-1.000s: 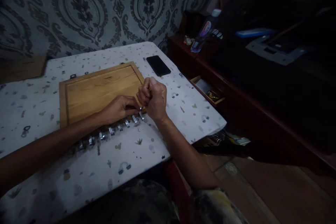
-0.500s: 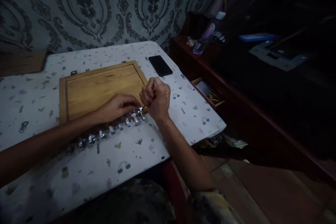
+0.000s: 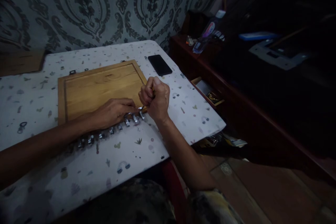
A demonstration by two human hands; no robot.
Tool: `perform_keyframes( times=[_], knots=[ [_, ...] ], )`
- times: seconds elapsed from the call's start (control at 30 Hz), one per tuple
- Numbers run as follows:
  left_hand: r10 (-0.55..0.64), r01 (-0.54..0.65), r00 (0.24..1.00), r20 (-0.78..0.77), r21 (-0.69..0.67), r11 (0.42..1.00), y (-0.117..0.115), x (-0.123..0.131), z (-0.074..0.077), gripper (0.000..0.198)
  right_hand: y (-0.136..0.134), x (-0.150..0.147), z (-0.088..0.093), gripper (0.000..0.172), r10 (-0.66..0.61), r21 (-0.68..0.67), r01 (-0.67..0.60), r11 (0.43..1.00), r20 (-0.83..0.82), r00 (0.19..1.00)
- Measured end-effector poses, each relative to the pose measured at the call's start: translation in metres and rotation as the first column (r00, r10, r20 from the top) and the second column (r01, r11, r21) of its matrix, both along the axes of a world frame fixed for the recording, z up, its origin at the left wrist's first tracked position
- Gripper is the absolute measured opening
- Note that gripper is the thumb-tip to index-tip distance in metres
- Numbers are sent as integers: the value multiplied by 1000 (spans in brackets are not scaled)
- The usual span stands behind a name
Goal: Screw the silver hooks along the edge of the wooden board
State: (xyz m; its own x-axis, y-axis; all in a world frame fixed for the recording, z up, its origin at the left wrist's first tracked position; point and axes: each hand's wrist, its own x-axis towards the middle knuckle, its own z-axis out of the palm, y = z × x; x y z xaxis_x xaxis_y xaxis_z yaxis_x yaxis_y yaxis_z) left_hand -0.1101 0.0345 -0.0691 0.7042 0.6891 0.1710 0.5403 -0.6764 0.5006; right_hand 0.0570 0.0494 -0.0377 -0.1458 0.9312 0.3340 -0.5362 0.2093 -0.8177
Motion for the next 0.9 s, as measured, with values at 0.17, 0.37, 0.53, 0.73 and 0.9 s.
perform_keyframes(
  times=[0.17, 0.37, 0.53, 0.73, 0.9],
  knots=[
    [-42, 57, 986, -160, 94, 994, 2, 3, 12, 26, 0, 0, 0, 58, -27, -23, 28, 999, 46, 999],
    [3, -2, 993, -121, 6, 1000, 6, 2, 13, 38, 0, -1, -1, 57, -1, 5, 1, 1000, -4, 1000],
    [56, -56, 998, 1, -21, 998, 3, -2, 13, 32, 0, -1, -2, 56, -2, 20, 2, 1000, -9, 1000],
    [229, -238, 959, 166, 30, 971, -6, -34, 25, 37, 1, 1, -3, 58, -6, -6, 6, 1000, 36, 999],
    [406, -427, 871, 275, 18, 904, -26, -83, 26, 30, 2, 1, -4, 54, -5, -3, 5, 1000, 25, 1000]
  ],
)
